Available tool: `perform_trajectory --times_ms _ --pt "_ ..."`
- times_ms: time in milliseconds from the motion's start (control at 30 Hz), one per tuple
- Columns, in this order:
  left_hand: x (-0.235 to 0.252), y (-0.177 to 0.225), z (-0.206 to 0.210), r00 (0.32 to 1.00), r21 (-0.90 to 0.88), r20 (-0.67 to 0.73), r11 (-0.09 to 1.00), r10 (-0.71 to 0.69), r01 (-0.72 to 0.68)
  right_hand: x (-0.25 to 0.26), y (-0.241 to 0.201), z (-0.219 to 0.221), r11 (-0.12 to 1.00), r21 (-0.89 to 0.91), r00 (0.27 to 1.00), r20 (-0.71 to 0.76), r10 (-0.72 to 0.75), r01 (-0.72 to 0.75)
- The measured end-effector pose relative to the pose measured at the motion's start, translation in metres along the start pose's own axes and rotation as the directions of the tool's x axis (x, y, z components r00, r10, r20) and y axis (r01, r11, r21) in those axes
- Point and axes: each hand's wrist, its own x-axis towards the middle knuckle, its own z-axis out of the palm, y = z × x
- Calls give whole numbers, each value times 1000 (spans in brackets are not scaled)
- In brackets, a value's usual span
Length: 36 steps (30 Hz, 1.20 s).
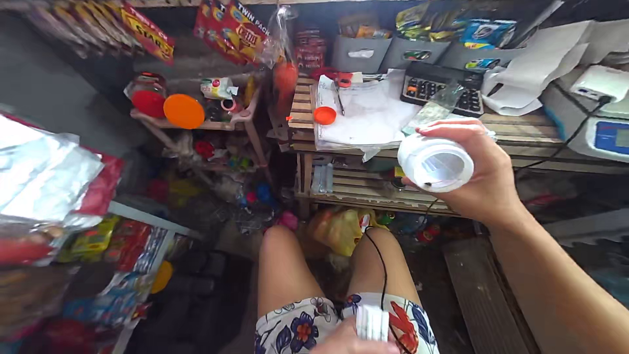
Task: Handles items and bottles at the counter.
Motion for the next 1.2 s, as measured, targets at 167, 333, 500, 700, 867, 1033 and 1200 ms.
perform_trajectory --times_ms 167,333,500,700,867,1033,1200 --pt "10 114 -2 919 406 19 837 393 -366 -11 -11 7 987 -144 995 58 78 -69" --pt "25 210 8 814 997 -40 76 579 -5 -23 -17 31 935 -324 952 210 221 -146" --pt "43 235 25 830 862 92 -462 550 210 -30 -26 49 894 -396 906 262 331 -212" --pt "55 238 29 837 620 185 -722 515 306 -38 -27 56 878 -388 886 246 393 -282" --pt "63 230 44 830 524 139 -751 540 401 -46 -29 64 896 -368 906 236 350 -250" --pt "62 230 49 882 529 129 -784 453 325 -50 -28 63 896 -368 908 234 348 -249" --pt "59 232 53 938 567 56 -784 342 252 -55 -25 61 908 -334 905 250 345 -254"
